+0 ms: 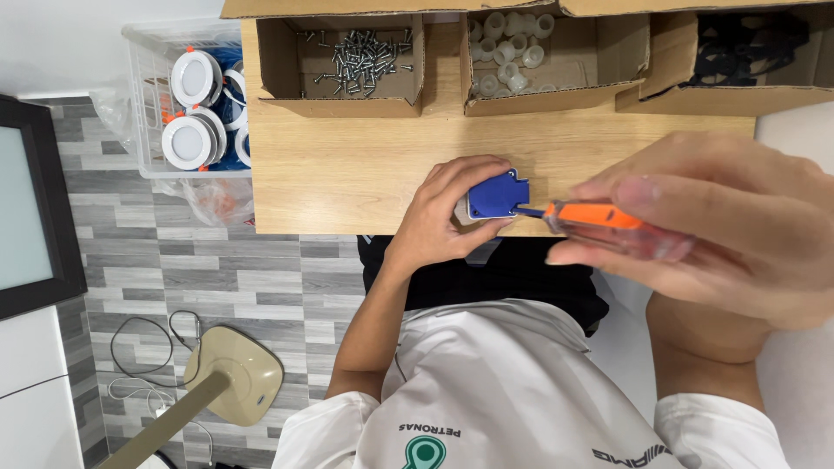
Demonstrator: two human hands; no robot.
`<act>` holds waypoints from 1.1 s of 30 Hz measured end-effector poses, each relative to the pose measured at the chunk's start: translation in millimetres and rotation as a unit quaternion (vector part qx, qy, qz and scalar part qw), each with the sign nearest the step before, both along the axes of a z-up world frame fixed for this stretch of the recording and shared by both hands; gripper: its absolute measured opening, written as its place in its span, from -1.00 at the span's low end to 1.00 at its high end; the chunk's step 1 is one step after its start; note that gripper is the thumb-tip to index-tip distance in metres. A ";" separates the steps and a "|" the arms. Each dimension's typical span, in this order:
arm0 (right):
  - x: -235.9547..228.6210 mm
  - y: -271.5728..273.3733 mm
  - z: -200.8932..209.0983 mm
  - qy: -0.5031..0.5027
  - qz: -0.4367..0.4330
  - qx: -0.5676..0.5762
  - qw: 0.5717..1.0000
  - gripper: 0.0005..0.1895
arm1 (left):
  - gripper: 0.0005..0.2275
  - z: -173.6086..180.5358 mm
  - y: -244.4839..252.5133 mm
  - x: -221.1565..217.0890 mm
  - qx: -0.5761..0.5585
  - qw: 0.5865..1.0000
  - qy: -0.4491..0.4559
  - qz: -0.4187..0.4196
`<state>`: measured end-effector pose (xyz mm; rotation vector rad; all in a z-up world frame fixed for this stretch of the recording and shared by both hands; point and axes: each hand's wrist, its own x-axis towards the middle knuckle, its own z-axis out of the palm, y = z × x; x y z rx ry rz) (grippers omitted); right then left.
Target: The person assembles a circular electrical component by attaching a white cover and securing it with orange clips. They then assemble a blue electrical box by inserting a black component, attaching a white cover, and tightening screws with a screwdriver.
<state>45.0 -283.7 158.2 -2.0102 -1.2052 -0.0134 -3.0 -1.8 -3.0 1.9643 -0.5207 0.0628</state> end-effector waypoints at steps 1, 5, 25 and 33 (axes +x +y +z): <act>4.1 0.9 -3.4 -0.020 0.028 0.011 0.999 -0.20 | -0.50 0.0 -0.4 -0.5 0.001 1.000 -0.003 0.005; 12.6 11.2 0.6 -0.004 0.105 0.048 0.993 -0.44 | -0.51 -1.4 -0.3 0.3 0.002 1.000 -0.008 0.007; 11.9 -1.8 -16.2 0.091 0.111 0.059 0.988 -0.18 | -0.53 -2.6 -1.4 0.4 0.011 0.996 -0.083 0.038; -16.8 14.8 -22.5 0.714 -0.391 0.014 0.580 -0.50 | -0.52 -6.0 -7.6 -0.6 0.066 0.979 -0.144 0.131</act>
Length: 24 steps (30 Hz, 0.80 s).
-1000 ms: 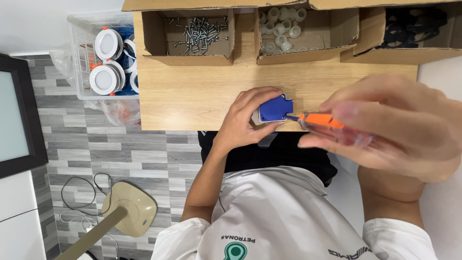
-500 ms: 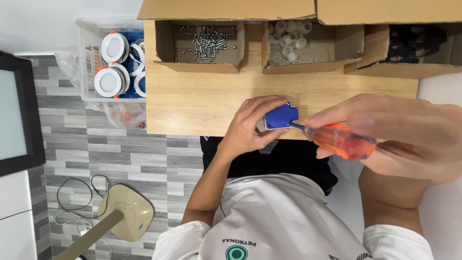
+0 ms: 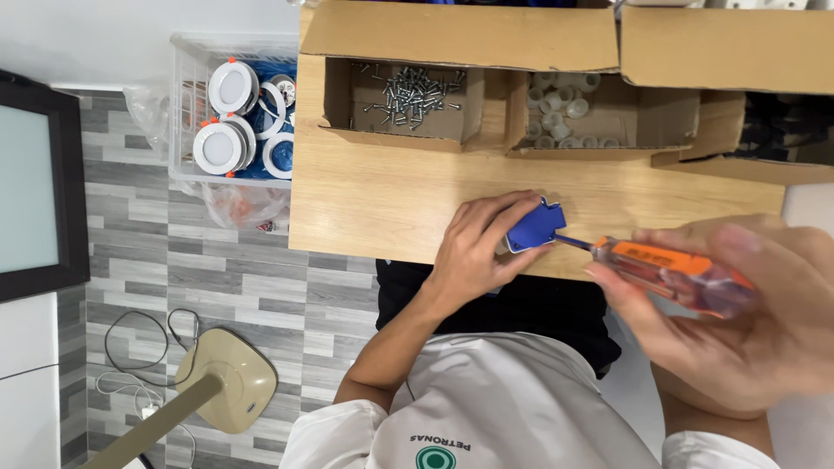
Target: The person assembles a circular electrical component by attaching a white cover and securing it with orange clips. They then assemble a blue electrical box by inserting a black component, attaching a white cover, and tightening screws with a screwdriver.
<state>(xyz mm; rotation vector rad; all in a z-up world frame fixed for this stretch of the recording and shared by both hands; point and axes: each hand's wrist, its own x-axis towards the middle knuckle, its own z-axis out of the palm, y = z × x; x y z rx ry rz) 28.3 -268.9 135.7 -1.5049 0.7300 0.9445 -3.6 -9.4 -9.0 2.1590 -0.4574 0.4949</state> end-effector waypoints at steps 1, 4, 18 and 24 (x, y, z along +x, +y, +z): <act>-1.4 1.5 0.1 -0.180 0.068 -0.036 0.981 -0.52 | -0.52 -0.1 0.2 0.0 -0.004 1.000 -0.006 0.007; -5.6 5.7 0.6 -0.660 0.249 -0.121 0.699 -0.21 | -0.52 0.7 3.4 0.5 -0.013 1.000 -0.004 0.004; 20.6 72.5 -23.7 -0.712 0.101 -0.093 0.689 -0.67 | -0.55 -1.9 22.1 0.8 -0.047 0.995 0.067 -0.049; 73.9 144.5 -34.5 -0.752 0.186 -0.028 0.632 -0.80 | -0.54 -5.7 24.7 -0.2 -0.057 0.992 0.085 -0.068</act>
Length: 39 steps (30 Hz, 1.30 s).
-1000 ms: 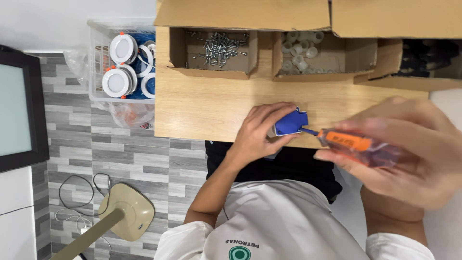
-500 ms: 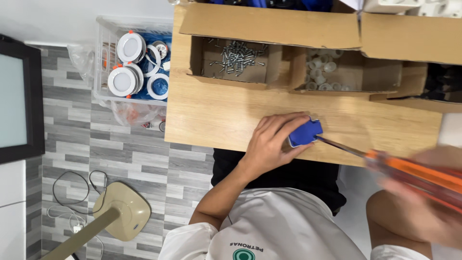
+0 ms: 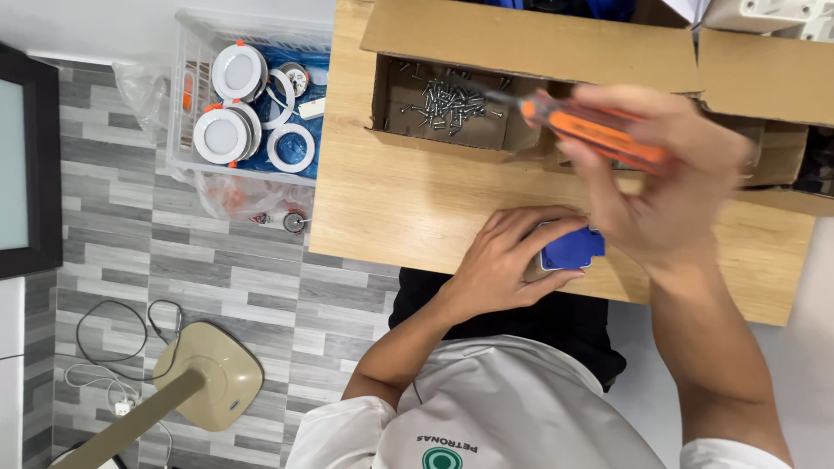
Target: The person assembles a circular electrical component by attaching a white cover and securing it with orange clips. They then assemble a blue electrical box by inserting a black component, attaching a white cover, and tightening screws with a screwdriver.
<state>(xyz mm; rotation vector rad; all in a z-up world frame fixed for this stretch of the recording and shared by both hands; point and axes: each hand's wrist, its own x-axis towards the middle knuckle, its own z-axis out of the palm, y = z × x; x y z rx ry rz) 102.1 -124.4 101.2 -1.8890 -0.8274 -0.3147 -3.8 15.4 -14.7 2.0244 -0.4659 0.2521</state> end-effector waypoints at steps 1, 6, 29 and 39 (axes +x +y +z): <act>5.1 6.7 -7.4 -0.015 0.022 0.011 1.000 -0.80 | -0.54 -0.8 0.3 0.0 -0.003 1.000 -0.009 0.005; 14.4 28.3 -23.2 -0.031 0.037 -0.034 0.998 -0.73 | -0.54 -7.8 -1.1 -2.5 -0.008 0.999 -0.020 0.024; -27.0 -12.6 -32.7 -0.083 -0.002 0.083 0.993 -0.72 | -0.45 10.7 -5.2 -13.2 -0.033 0.999 0.012 0.041; -60.4 -38.3 -31.1 -0.103 -0.025 0.117 0.987 -0.65 | -0.48 17.4 -12.1 -19.7 -0.043 0.997 0.024 0.052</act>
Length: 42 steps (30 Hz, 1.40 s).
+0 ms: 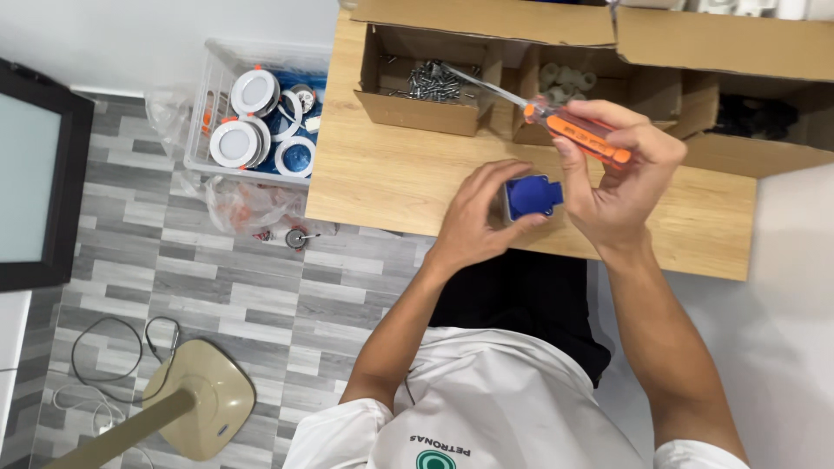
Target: The person assembles a circular electrical component by attaching a white cover and securing it with orange clips. They then assemble a blue electrical box by inserting a black component, attaching a white cover, and tightening screws with a screwdriver.
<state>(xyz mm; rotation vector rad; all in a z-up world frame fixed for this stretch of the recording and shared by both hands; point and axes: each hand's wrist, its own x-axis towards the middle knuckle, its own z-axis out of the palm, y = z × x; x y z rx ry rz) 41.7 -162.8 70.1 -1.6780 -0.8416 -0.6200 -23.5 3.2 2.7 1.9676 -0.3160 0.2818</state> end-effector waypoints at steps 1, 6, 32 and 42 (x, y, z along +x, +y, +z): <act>-4.5 -1.7 3.2 -0.002 0.002 0.022 1.000 -0.62 | -0.48 -1.7 -0.4 0.6 -0.025 1.000 -0.016 0.003; -34.1 -20.9 11.6 -0.019 -0.026 0.067 0.997 -0.56 | -0.54 -26.6 -2.5 2.3 -0.149 0.989 -0.017 0.008; -142.9 -119.7 -85.8 0.244 -0.072 0.241 0.936 -0.50 | -0.85 -34.6 11.1 -82.4 -0.296 0.954 -0.033 0.044; -143.5 -129.0 -84.3 0.207 -0.061 0.188 0.958 -0.51 | -0.94 -32.2 20.1 -88.3 -0.219 0.971 -0.053 0.076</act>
